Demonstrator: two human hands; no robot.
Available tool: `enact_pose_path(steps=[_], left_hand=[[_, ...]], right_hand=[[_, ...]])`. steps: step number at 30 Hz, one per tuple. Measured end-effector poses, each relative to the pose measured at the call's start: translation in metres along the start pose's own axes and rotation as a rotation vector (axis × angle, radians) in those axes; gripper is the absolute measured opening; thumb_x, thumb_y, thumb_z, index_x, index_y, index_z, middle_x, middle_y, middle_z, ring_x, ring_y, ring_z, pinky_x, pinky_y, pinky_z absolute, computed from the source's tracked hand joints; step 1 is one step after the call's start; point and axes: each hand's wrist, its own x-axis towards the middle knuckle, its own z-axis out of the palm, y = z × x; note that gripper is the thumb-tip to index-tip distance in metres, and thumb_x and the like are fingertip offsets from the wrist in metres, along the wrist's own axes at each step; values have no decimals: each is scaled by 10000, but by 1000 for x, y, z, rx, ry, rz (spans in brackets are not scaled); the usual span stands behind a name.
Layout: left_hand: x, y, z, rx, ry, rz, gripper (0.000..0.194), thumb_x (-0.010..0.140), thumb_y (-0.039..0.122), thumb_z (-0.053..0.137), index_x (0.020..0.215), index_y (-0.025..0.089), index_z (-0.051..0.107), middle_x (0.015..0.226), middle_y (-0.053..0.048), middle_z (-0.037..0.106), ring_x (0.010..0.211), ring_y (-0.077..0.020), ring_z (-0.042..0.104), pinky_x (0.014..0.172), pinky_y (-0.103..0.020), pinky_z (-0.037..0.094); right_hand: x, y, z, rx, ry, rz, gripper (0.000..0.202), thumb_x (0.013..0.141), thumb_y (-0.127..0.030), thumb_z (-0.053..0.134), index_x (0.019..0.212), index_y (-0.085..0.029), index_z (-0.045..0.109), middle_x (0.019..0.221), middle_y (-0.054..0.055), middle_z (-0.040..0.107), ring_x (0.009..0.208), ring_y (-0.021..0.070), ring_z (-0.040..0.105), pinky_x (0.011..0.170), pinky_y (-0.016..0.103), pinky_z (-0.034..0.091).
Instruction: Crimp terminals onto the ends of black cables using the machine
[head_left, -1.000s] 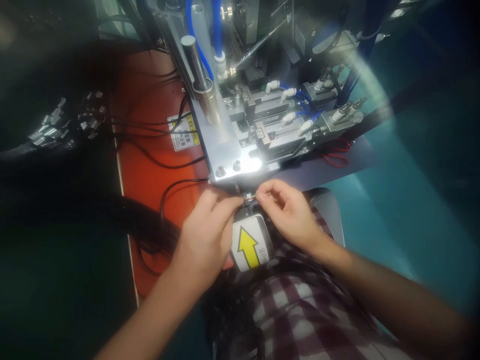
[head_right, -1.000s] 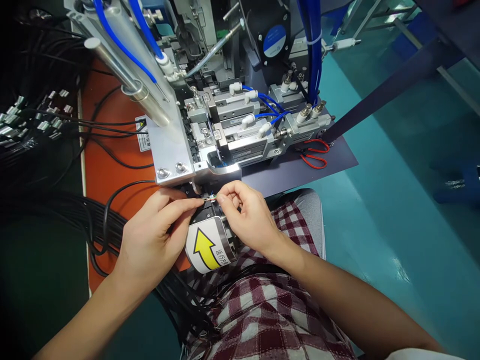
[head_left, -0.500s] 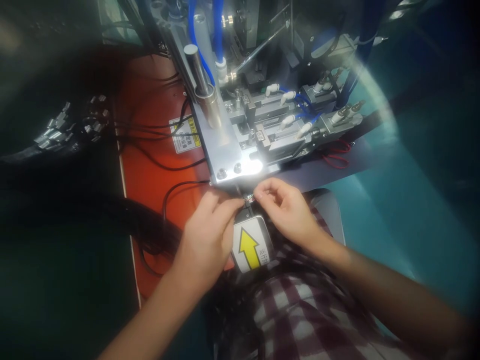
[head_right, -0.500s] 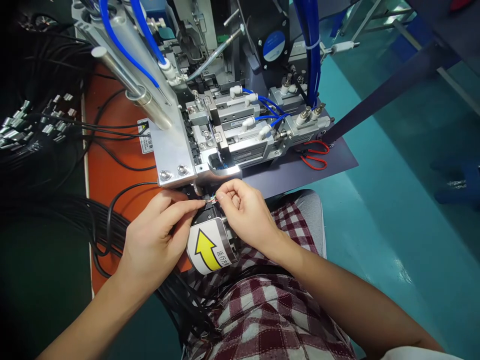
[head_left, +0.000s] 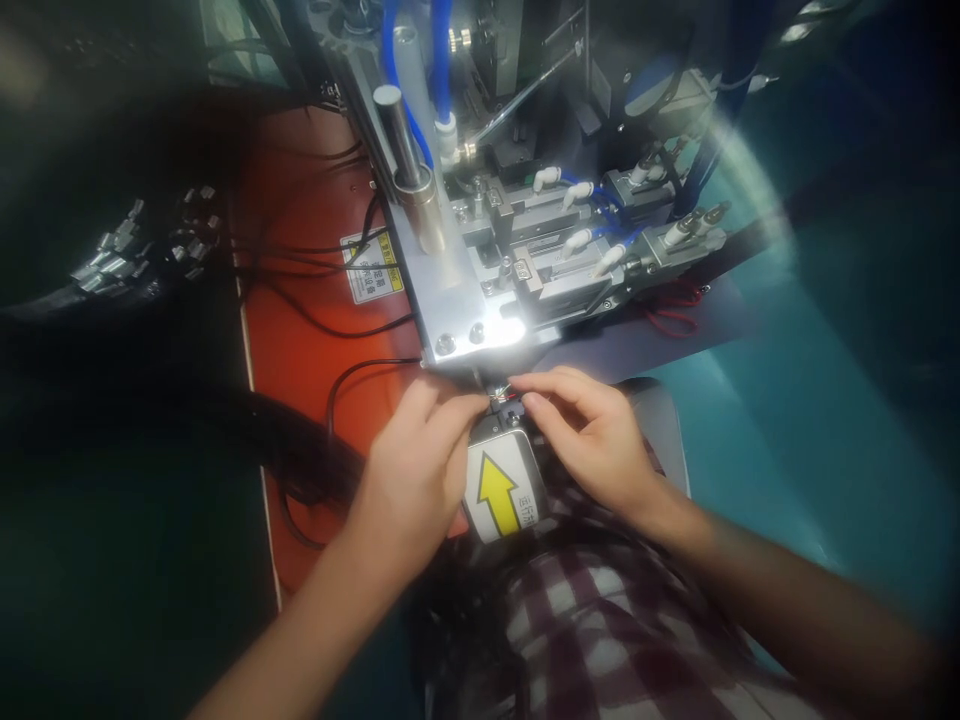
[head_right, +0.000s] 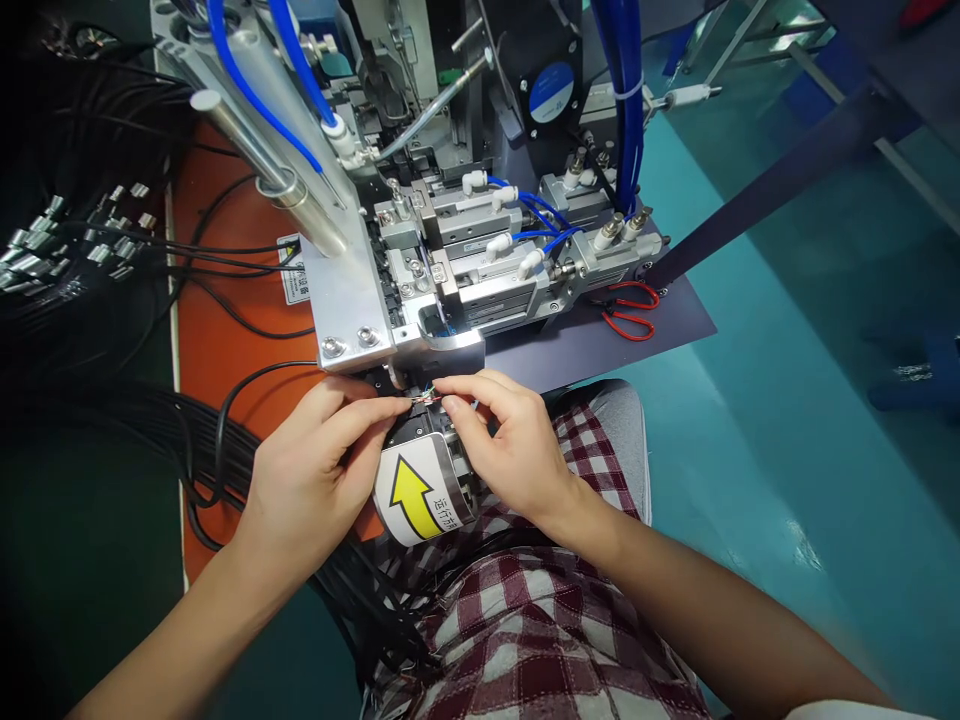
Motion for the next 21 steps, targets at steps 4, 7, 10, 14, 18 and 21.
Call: enact_pose_path(steps=[4, 7, 10, 14, 18, 21], left_hand=[[0, 1, 0, -11, -1, -2, 230, 885, 80, 503, 1005, 199, 659, 911, -21, 595, 790, -118, 620, 623, -193, 516], [0, 0, 0, -11, -3, -10, 241, 882, 72, 502, 1012, 197, 661, 898, -20, 589, 788, -118, 616, 620, -193, 512], [-1, -1, 1, -12, -8, -7, 248, 873, 56, 510, 1017, 186, 664, 901, -21, 586, 788, -114, 612, 622, -186, 506], [0, -1, 1, -12, -2, 5, 238, 869, 52, 519, 1009, 173, 668, 890, -21, 581, 783, -112, 610, 617, -181, 501], [1, 0, 0, -11, 2, 12, 229, 874, 51, 515, 999, 171, 665, 888, -22, 581, 788, -114, 611, 620, -186, 502], [2, 1, 0, -13, 13, 26, 224, 884, 56, 508, 994, 178, 660, 905, -25, 587, 799, -114, 613, 652, -196, 511]], right_hand=[[-2, 0, -1, -7, 8, -6, 187, 891, -181, 568, 995, -215, 719, 955, 46, 727, 881, 197, 670, 769, 333, 546], [-4, 0, -1, -17, 14, -18, 190, 891, -178, 568, 996, -219, 720, 975, 47, 734, 886, 198, 674, 762, 332, 548], [-5, 0, -1, -31, 15, -39, 183, 886, -158, 567, 973, -210, 719, 939, 45, 733, 838, 187, 673, 726, 317, 540], [-5, 1, 0, -28, 23, -37, 143, 880, -159, 579, 904, -201, 714, 884, 38, 727, 800, 179, 668, 694, 302, 531], [-1, 2, 2, -3, 52, 18, 110, 874, -186, 596, 899, -190, 703, 902, 47, 732, 802, 189, 673, 690, 310, 543], [2, 2, 3, -17, 56, -3, 118, 873, -178, 599, 925, -184, 705, 924, 50, 737, 834, 192, 679, 724, 317, 551]])
